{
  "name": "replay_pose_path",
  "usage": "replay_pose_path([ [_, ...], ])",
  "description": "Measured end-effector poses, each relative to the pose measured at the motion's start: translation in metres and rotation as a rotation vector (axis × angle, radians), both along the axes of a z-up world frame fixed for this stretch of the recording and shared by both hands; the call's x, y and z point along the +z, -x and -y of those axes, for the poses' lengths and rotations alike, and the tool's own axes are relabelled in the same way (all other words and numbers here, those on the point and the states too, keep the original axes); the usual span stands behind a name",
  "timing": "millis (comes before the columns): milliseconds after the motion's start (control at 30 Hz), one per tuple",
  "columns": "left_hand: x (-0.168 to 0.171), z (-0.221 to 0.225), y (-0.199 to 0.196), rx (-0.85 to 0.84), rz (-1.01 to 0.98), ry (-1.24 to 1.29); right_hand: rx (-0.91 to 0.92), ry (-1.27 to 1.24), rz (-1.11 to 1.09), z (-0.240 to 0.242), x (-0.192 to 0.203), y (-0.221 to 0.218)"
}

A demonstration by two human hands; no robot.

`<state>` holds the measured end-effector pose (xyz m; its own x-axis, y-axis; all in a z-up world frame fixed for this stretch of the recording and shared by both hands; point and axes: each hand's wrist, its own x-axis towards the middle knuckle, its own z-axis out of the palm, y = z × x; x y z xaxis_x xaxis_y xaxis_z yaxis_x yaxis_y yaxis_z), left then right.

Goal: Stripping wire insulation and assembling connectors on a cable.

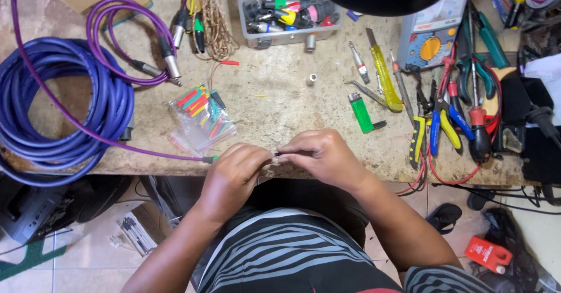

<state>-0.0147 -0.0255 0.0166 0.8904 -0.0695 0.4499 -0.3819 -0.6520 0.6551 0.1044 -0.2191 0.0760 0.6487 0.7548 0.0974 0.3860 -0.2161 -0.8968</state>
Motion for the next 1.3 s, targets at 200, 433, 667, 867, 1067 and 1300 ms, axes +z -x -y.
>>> replay_pose_path([
  [200, 0.010, -0.002, 0.003, 0.047, -0.014, 0.036, 0.007, -0.036, -0.159, 0.001, -0.003, -0.005],
  [433, 0.025, -0.007, 0.004, 0.004, -0.069, -0.016, -0.072, 0.054, -0.253, 0.014, -0.004, -0.017],
  [667, 0.026, -0.005, 0.008, 0.048, -0.070, 0.034, 0.030, 0.092, -0.320, 0.020, 0.009, -0.020],
  [867, 0.022, -0.004, 0.009, 0.023, -0.076, -0.038, 0.038, 0.021, -0.306, 0.017, -0.004, -0.008],
  [1067, 0.018, -0.003, 0.010, 0.015, -0.098, -0.068, 0.014, 0.009, -0.333, 0.018, -0.014, -0.007],
  [1300, 0.015, -0.001, -0.009, -0.009, -0.103, -0.090, -0.001, 0.013, -0.074, 0.024, -0.018, -0.012],
])
